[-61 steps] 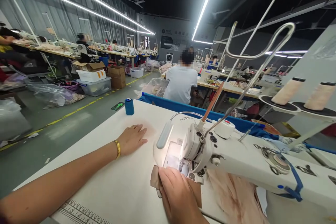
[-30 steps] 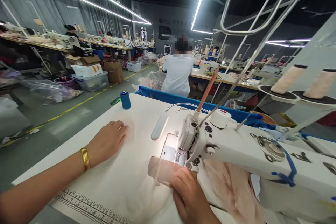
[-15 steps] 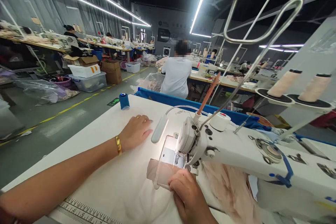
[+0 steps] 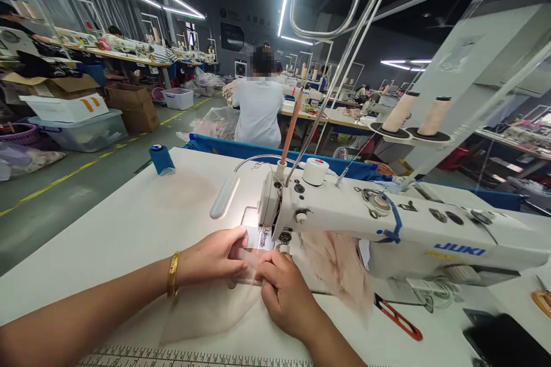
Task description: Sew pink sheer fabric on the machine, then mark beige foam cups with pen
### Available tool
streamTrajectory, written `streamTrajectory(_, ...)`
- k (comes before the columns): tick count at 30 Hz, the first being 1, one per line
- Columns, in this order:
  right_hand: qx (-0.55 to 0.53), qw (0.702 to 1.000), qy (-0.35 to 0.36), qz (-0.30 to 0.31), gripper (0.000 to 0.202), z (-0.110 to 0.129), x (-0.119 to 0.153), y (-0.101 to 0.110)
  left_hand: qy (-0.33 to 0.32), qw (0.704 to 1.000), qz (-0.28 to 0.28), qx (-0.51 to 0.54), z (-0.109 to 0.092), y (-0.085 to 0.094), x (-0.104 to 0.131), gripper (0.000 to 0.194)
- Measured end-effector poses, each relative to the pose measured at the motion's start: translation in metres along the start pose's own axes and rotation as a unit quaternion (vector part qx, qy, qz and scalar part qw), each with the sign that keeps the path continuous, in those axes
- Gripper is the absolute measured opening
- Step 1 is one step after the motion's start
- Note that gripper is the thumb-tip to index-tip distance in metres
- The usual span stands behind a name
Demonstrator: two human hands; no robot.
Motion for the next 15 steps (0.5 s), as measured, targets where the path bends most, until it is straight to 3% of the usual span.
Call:
streamTrajectory(8,-0.054,0.985,-0.155,-0.044,0.006,-0.023,-0.009,-0.001,-0.027,0.997,-0.013,0.072,-0.003,-0.013,-0.004,0.012)
streamTrajectory(10,-0.106,0.976,-0.185,-0.050,0.014,-0.028,-0.011,-0.004,-0.024,0.995,-0.020,0.093,0.000,-0.012,-0.002,0.013)
streamTrajectory(15,-0.116,0.977,-0.154,-0.092,0.014,-0.024,-0.012,0.000,0.002,0.984,-0.009,0.180,0.005,-0.019,0.002,0.022)
Point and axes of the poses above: each hand's wrist, its own x-axis away from the middle knuckle, its own y-axis out of the back of the hand, z = x × y, the point moved 9 cm from there along -x, towards the middle knuckle, and after that the axes turned 13 degrees about -x, right-handed, at the moved point
